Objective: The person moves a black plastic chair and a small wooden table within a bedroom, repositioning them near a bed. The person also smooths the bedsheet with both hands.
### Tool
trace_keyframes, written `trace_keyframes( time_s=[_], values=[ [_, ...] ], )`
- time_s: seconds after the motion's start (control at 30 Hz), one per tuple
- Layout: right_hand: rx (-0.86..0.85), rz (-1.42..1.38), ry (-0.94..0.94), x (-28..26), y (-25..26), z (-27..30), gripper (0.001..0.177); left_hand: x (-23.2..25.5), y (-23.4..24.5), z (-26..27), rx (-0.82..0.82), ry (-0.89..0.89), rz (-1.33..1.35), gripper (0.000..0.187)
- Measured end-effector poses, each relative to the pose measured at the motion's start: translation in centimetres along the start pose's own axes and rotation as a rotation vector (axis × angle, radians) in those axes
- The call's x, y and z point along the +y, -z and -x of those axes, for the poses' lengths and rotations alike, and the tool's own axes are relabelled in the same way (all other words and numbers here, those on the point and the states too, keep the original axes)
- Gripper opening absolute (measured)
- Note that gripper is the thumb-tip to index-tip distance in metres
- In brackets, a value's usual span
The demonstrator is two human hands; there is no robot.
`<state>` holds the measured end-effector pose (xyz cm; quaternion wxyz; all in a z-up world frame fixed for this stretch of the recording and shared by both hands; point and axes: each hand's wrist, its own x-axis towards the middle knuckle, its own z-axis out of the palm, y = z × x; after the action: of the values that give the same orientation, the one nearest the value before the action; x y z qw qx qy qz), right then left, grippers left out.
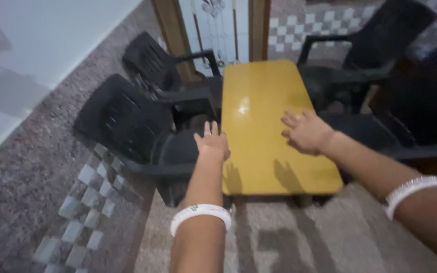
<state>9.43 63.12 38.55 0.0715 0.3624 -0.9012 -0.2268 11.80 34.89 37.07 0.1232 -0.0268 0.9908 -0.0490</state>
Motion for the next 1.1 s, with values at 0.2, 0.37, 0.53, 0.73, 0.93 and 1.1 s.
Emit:
trace_keyframes(
  time_s=[0.2,0.37,0.53,0.73,0.93,1.1],
  values=[
    [-0.019,-0.024,-0.09,0.7,1.1,4.0,0.038,2.5,1.3,4.1,0.02,-0.099,-0.124,0.07],
    [-0.049,-0.048,-0.068,1.4,1.7,3.8,0.032,3.2,1.2,1.9,0.035,-0.165,-0.206,0.067],
    [-0.082,-0.006,-0.093,2.3,2.7,-0.1,0.031,1.4,2.5,-2.7,0.041,-0.226,-0.221,0.07],
    [-0.058,-0.082,-0.201,0.7,2.3,-7.3,0.032,-3.0,2.7,-9.5,0.03,-0.309,-0.275,0.07],
    [0.028,-0.31,-0.363,-2.2,0.1,-12.0,0.034,-4.7,2.5,-17.0,0.006,-0.345,-0.338,0.068],
    [-0.047,-0.368,-0.456,-2.9,-0.7,-10.8,0.038,-1.5,0.4,-20.3,0.042,-0.47,-0.366,0.065]
  ],
)
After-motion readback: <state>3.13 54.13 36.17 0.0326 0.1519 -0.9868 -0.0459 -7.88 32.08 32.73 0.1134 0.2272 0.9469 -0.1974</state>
